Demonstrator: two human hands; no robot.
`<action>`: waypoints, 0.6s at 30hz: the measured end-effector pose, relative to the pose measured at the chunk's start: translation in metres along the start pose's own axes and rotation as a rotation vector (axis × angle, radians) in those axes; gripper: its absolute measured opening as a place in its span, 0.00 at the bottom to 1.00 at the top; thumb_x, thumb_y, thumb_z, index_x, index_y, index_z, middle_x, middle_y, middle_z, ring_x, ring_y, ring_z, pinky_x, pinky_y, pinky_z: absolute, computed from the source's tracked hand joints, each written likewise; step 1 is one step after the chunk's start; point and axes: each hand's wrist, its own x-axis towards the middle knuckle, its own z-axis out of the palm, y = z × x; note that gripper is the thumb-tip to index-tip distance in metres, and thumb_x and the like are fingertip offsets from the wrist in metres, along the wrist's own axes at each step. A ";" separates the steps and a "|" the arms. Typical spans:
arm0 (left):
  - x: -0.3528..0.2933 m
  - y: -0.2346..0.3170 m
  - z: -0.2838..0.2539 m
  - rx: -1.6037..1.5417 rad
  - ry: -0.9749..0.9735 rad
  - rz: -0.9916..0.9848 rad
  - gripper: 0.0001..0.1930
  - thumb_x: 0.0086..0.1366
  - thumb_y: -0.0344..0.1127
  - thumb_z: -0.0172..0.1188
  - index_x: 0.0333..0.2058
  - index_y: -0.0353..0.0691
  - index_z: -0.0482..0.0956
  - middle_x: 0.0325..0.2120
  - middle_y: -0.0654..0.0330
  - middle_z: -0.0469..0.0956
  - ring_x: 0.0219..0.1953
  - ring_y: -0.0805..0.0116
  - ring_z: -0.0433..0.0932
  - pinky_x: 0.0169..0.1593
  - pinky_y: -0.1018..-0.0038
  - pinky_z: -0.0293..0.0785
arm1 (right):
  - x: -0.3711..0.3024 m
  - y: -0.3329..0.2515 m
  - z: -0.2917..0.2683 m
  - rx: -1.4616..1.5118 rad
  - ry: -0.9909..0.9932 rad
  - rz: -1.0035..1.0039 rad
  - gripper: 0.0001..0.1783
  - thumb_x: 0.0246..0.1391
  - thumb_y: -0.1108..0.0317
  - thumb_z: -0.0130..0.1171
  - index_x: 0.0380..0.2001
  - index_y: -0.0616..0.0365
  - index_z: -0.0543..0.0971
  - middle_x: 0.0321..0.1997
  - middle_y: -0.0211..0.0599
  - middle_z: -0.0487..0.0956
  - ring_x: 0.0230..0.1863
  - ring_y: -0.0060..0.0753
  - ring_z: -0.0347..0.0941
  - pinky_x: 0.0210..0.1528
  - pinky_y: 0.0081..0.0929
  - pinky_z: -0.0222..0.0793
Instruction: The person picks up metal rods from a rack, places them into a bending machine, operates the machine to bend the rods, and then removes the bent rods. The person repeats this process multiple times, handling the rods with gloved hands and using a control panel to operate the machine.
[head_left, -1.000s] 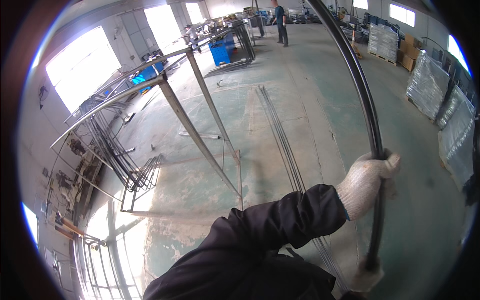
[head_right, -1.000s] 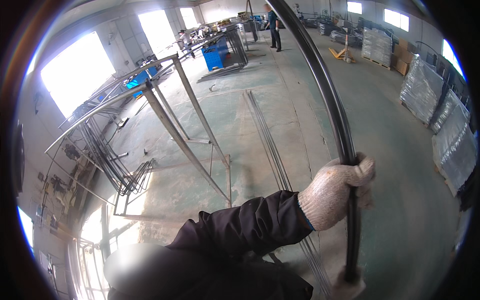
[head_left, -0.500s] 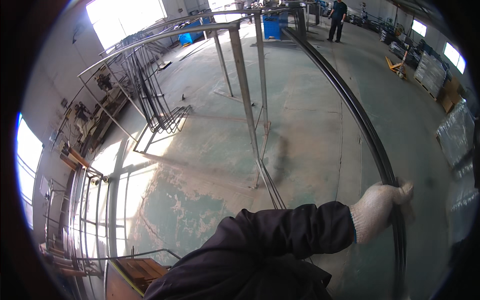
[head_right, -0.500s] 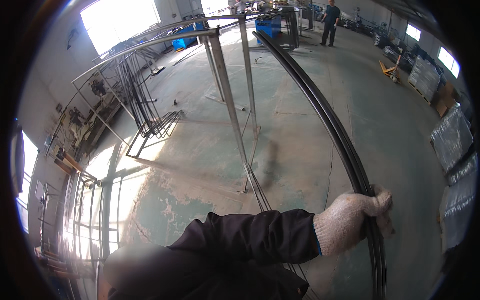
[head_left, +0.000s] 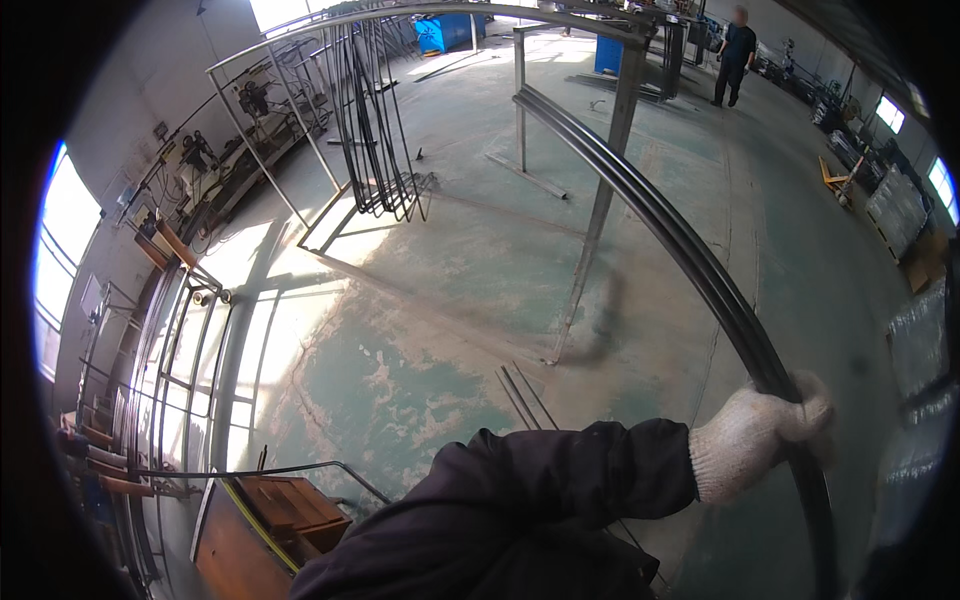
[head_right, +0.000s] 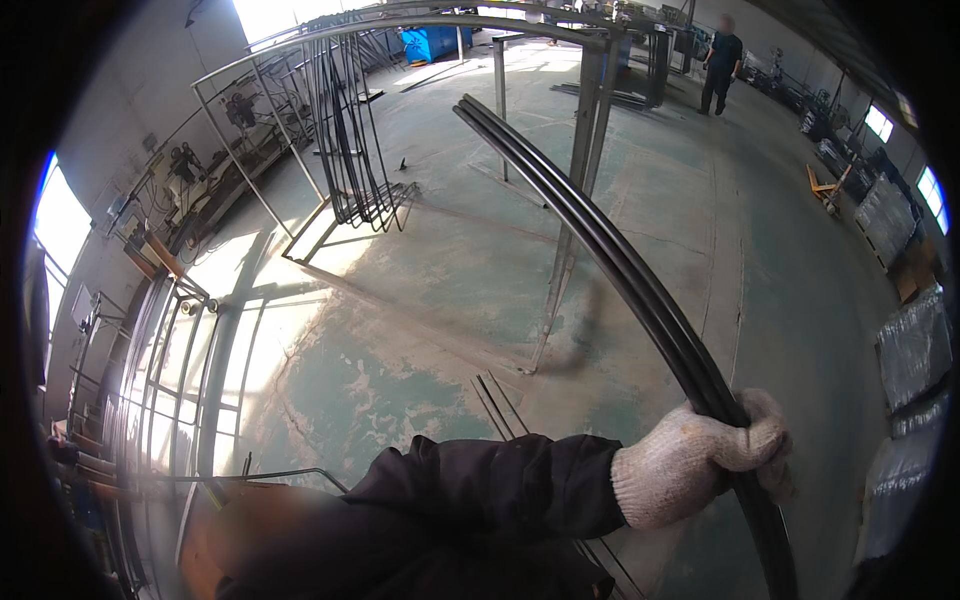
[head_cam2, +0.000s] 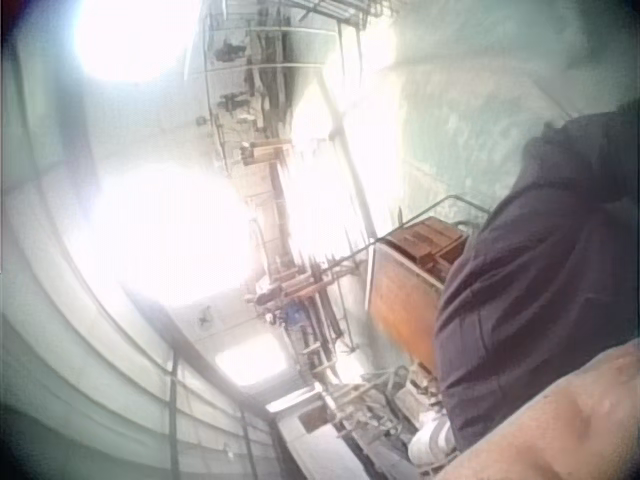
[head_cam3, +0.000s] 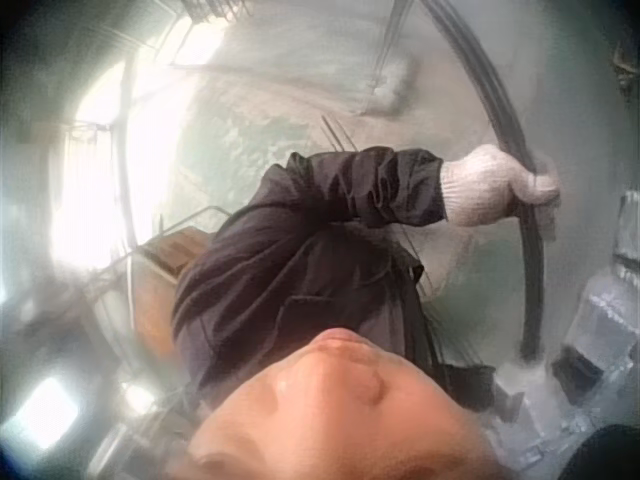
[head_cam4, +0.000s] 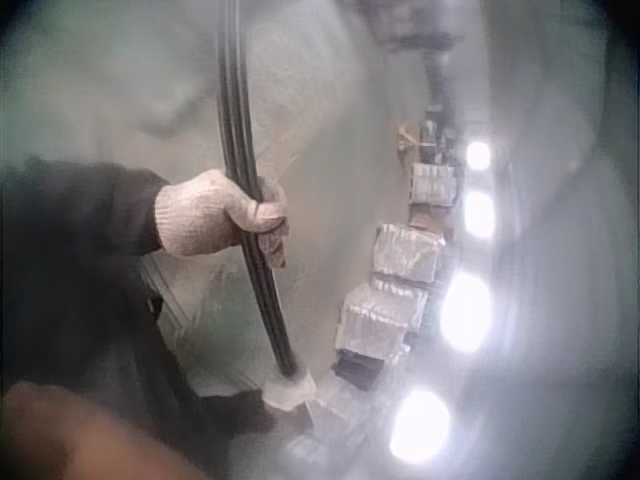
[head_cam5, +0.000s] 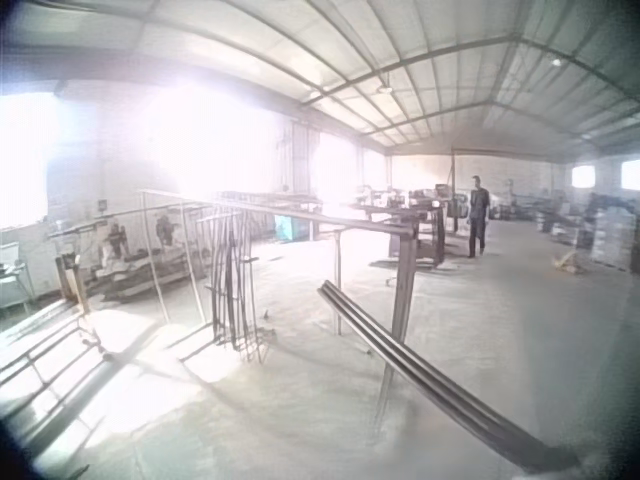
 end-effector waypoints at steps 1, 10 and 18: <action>-0.014 0.013 -0.003 -0.041 0.020 0.023 0.06 0.78 0.31 0.68 0.39 0.39 0.80 0.34 0.58 0.78 0.40 0.58 0.81 0.56 0.53 0.81 | 0.016 -0.019 -0.005 0.200 -0.149 0.098 0.13 0.63 0.58 0.81 0.43 0.53 0.90 0.31 0.41 0.90 0.30 0.50 0.87 0.38 0.44 0.82; -0.145 0.163 -0.034 0.156 0.337 0.412 0.11 0.83 0.43 0.63 0.38 0.48 0.77 0.28 0.64 0.68 0.34 0.59 0.77 0.58 0.47 0.77 | 0.087 -0.160 0.056 0.873 -0.593 0.181 0.08 0.59 0.65 0.74 0.42 0.53 0.91 0.33 0.57 0.89 0.38 0.65 0.90 0.39 0.55 0.81; -0.300 0.251 -0.059 0.326 0.734 0.821 0.12 0.82 0.41 0.65 0.44 0.38 0.80 0.29 0.58 0.78 0.36 0.56 0.84 0.56 0.47 0.83 | 0.208 -0.445 -0.001 1.331 -0.462 0.002 0.12 0.45 0.78 0.72 0.36 0.64 0.89 0.32 0.56 0.89 0.40 0.62 0.91 0.42 0.47 0.86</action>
